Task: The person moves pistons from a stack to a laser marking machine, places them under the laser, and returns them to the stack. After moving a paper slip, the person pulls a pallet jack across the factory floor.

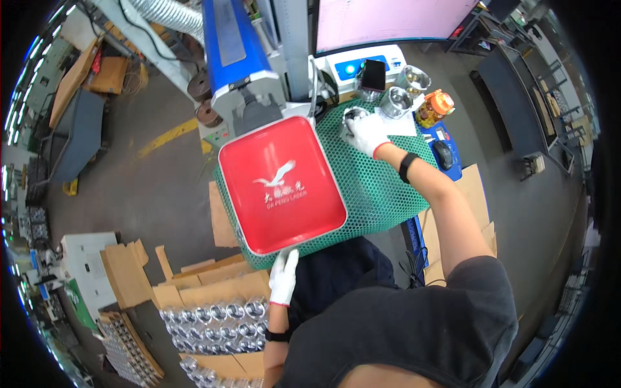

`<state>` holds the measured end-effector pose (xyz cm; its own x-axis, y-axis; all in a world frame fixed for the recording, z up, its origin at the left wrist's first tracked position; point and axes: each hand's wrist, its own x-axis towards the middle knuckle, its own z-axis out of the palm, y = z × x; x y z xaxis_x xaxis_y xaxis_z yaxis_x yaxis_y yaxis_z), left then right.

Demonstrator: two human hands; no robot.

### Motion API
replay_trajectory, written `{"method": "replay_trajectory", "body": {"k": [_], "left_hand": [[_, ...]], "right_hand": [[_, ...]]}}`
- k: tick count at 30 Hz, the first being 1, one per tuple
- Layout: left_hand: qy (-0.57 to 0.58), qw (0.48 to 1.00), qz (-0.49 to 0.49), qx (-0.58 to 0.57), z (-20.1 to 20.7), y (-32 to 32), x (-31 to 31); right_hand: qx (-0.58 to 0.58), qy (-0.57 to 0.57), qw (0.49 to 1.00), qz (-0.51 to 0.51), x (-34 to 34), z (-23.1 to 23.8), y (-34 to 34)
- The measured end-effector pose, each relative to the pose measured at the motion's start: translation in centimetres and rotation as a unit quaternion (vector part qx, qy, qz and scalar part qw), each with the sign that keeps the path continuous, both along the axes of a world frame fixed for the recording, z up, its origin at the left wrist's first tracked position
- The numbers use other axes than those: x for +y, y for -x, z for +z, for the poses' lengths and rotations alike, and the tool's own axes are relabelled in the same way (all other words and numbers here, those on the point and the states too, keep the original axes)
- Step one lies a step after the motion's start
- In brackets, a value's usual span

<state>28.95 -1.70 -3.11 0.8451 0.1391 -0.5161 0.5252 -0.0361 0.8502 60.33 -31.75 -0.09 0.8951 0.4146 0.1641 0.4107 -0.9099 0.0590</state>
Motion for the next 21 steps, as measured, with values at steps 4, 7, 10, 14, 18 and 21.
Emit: {"method": "replay_trajectory", "body": {"k": [4,7,10,14,18,21], "left_hand": [[0.039,0.998,0.024,-0.033,2.2,0.6,0.5],[0.025,0.998,0.059,-0.002,0.7,4.1,2.7],[0.008,0.993,0.107,0.051,-1.2,9.7,4.9],[0.075,0.976,0.185,0.084,-2.2,13.9,5.6],[0.263,0.935,0.233,0.043,-1.1,12.8,5.6],[0.436,0.868,0.238,-0.013,4.5,9.6,5.7]], "right_hand": [[0.007,-0.031,0.999,-0.018,0.6,-1.4,0.1],[0.004,-0.014,0.999,0.037,-0.7,-2.0,5.2],[0.078,-0.023,0.997,0.001,1.0,0.2,14.7],[0.165,-0.041,0.985,0.031,5.0,1.6,25.4],[0.422,-0.206,0.879,0.087,11.8,5.4,28.3],[0.629,-0.569,0.528,0.043,17.3,8.8,30.6]]}}
